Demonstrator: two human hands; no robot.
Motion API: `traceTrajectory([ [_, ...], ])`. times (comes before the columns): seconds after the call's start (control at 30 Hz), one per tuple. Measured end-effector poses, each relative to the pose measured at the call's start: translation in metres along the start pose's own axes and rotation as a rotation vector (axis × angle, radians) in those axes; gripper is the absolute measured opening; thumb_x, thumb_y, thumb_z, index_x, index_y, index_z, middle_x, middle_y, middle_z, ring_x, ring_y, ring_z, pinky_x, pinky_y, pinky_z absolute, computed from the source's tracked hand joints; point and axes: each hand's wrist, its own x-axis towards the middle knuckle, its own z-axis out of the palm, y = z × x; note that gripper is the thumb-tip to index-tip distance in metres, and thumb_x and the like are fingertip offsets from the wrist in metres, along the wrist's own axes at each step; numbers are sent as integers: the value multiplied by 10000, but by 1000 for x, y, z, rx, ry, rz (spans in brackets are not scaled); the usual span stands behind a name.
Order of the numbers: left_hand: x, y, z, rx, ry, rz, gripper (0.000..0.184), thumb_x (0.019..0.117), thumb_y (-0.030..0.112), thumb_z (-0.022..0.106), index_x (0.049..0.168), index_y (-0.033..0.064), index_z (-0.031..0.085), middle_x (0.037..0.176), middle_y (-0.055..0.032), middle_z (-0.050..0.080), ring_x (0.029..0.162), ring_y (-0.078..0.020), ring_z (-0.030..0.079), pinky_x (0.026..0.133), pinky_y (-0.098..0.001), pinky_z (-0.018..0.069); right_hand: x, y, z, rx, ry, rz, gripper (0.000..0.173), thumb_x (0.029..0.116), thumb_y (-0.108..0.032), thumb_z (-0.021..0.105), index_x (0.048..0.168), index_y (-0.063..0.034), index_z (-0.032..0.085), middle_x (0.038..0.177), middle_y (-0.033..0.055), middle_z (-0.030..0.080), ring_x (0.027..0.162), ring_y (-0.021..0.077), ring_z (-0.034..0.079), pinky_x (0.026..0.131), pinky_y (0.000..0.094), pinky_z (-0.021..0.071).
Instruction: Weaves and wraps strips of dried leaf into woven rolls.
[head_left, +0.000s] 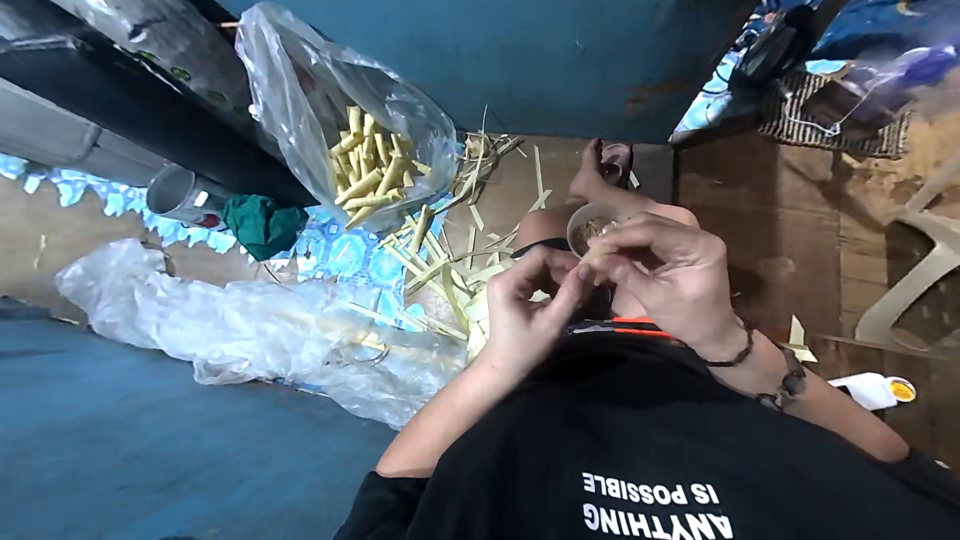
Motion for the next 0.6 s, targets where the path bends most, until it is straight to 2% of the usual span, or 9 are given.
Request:
traceTrajectory([
  [0.07, 2, -1, 0, -86, 28, -64, 17, 976, 56, 657, 966, 43, 658, 785, 15, 677, 656, -41, 643, 615, -222, 575, -2, -3, 2, 88, -20, 50, 332, 808, -16, 829, 1100, -14, 672, 956, 4, 734, 826, 78, 719, 779, 257, 640],
  [0.13, 4, -2, -2, -201, 10, -213, 75, 980, 105, 666, 907, 105, 655, 734, 43, 658, 611, -27, 618, 582, -209, 551, -3, -2, 3, 34, 44, -43, 218, 797, 35, 813, 999, -5, 742, 918, 14, 729, 835, 76, 705, 773, 246, 628],
  [0.2, 2, -3, -4, -295, -55, -329, 157, 1024, 192, 604, 889, 129, 652, 712, 37, 640, 605, -59, 641, 585, -260, 587, -3, 2, 2, -62, 101, -158, 137, 806, 50, 777, 913, -35, 785, 919, 19, 690, 893, 70, 656, 790, 211, 573],
  [0.27, 0, 1, -7, -343, -102, -349, 164, 1039, 197, 557, 971, 117, 684, 784, 23, 676, 682, -81, 680, 655, -296, 612, -2, 6, 0, -138, 122, -252, 89, 822, 28, 779, 872, -45, 777, 961, 44, 675, 936, 82, 646, 824, 215, 564],
  [0.33, -3, 4, -8, -397, -101, -327, 146, 995, 93, 595, 1077, 76, 714, 860, -6, 737, 734, -94, 714, 696, -306, 626, -2, 7, 0, -170, 111, -301, 61, 837, 5, 770, 861, -49, 754, 984, 56, 657, 945, 82, 636, 834, 219, 557],
  [0.43, -5, 4, -10, -387, -124, -297, 210, 1020, 189, 576, 1138, 101, 726, 911, 34, 723, 773, -41, 676, 725, -258, 587, -3, 10, -1, -233, 83, -375, 41, 854, -1, 756, 882, -31, 752, 998, 87, 648, 972, 104, 635, 862, 234, 563],
  [0.47, -5, 5, -10, -386, -124, -298, 200, 1005, 174, 608, 1144, 84, 721, 904, 25, 728, 772, -50, 684, 729, -265, 595, -3, 10, -1, -233, 68, -374, 35, 862, -2, 747, 884, -28, 754, 1002, 91, 649, 981, 106, 634, 863, 232, 559],
  [0.53, -5, 9, -8, -353, -95, -304, 178, 936, 22, 681, 1112, 30, 705, 878, -14, 744, 737, -82, 706, 709, -279, 618, -3, 7, -4, -134, 16, -277, 65, 884, 0, 690, 908, -9, 750, 1027, 73, 645, 965, 74, 631, 835, 197, 566],
  [0.6, -5, 9, -8, -266, -77, -277, 153, 907, -12, 706, 1057, 15, 702, 859, -26, 745, 713, -94, 713, 691, -287, 629, -2, 2, -9, 24, -42, -97, 190, 928, -51, 627, 1080, 14, 722, 1075, 11, 655, 952, 36, 644, 822, 192, 581],
])
